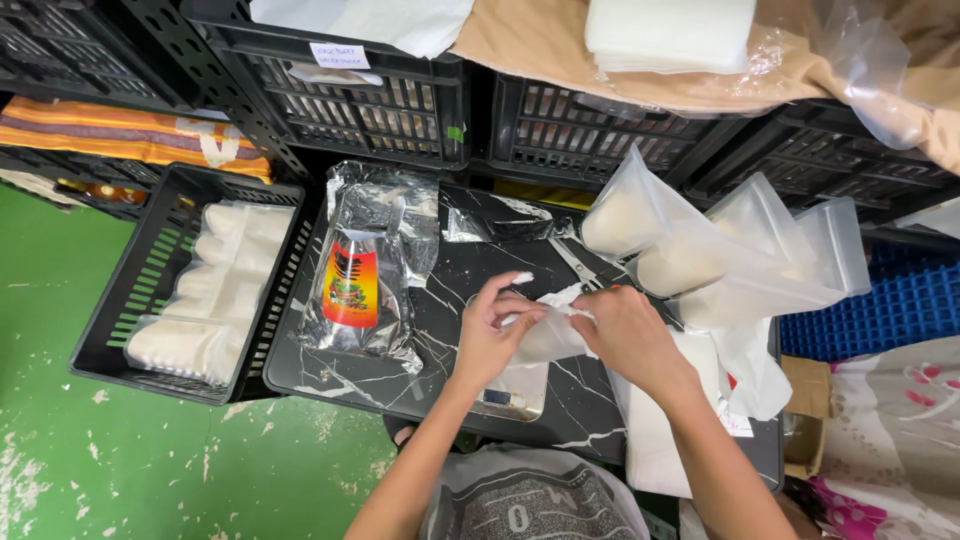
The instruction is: Scooping white powder into plastic bags and weighing them on a digital scale
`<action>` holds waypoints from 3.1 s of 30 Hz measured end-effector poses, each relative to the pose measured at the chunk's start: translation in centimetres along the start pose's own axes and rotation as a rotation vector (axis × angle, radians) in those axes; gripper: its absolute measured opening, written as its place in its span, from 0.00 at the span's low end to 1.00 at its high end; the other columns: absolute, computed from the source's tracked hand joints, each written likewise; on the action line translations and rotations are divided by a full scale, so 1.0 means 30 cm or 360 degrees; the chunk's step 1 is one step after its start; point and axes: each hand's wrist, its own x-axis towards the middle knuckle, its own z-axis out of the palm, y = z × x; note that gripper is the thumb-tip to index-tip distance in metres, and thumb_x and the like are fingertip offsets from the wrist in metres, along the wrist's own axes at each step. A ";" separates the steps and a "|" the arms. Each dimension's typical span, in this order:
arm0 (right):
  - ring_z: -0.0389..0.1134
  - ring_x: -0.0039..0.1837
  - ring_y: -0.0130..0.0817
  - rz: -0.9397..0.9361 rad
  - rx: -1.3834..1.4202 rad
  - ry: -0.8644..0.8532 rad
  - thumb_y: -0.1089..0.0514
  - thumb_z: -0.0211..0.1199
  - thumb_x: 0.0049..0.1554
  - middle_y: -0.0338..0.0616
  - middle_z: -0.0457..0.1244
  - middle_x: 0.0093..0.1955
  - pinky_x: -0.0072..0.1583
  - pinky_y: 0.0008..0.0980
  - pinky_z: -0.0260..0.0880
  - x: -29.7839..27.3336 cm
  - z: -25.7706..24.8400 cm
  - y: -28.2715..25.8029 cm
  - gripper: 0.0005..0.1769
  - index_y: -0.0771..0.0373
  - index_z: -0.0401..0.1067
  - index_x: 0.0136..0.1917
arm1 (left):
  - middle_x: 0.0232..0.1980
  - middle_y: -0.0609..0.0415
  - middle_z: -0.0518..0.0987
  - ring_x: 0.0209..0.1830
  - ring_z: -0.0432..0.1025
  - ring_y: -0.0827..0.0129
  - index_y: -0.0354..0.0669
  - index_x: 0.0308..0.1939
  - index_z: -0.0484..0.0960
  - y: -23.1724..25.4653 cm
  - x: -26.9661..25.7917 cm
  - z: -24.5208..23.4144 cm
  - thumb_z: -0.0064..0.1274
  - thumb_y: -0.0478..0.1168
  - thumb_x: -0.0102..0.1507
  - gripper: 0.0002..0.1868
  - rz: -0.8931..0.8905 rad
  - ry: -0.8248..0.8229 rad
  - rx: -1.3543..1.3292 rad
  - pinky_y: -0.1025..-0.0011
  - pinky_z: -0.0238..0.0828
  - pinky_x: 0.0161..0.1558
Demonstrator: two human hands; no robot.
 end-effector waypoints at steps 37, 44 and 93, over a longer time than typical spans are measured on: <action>0.73 0.50 0.52 -0.0094 0.0565 0.0333 0.61 0.68 0.51 0.42 0.73 0.39 0.61 0.47 0.69 -0.167 0.041 -0.099 0.35 0.41 0.68 0.70 | 0.33 0.49 0.86 0.36 0.76 0.73 0.38 0.57 0.60 -0.014 0.030 0.049 0.64 0.28 0.59 0.31 -0.0168 0.0275 -0.0036 0.76 0.72 0.48; 0.72 0.46 0.44 -0.0604 0.0568 0.0092 0.64 0.63 0.55 0.41 0.72 0.40 0.58 0.40 0.64 -0.210 0.031 -0.061 0.28 0.47 0.70 0.68 | 0.36 0.48 0.86 0.38 0.78 0.72 0.44 0.55 0.59 -0.076 0.050 0.076 0.61 0.25 0.60 0.29 -0.0423 0.0133 -0.0312 0.76 0.76 0.49; 0.74 0.53 0.34 -0.0056 0.0622 0.1108 0.61 0.68 0.61 0.32 0.73 0.48 0.58 0.34 0.70 -0.189 0.074 0.087 0.10 0.48 0.81 0.54 | 0.43 0.43 0.86 0.48 0.79 0.70 0.47 0.66 0.59 -0.064 -0.044 -0.175 0.59 0.29 0.63 0.32 -0.0302 0.0087 -0.0424 0.76 0.75 0.56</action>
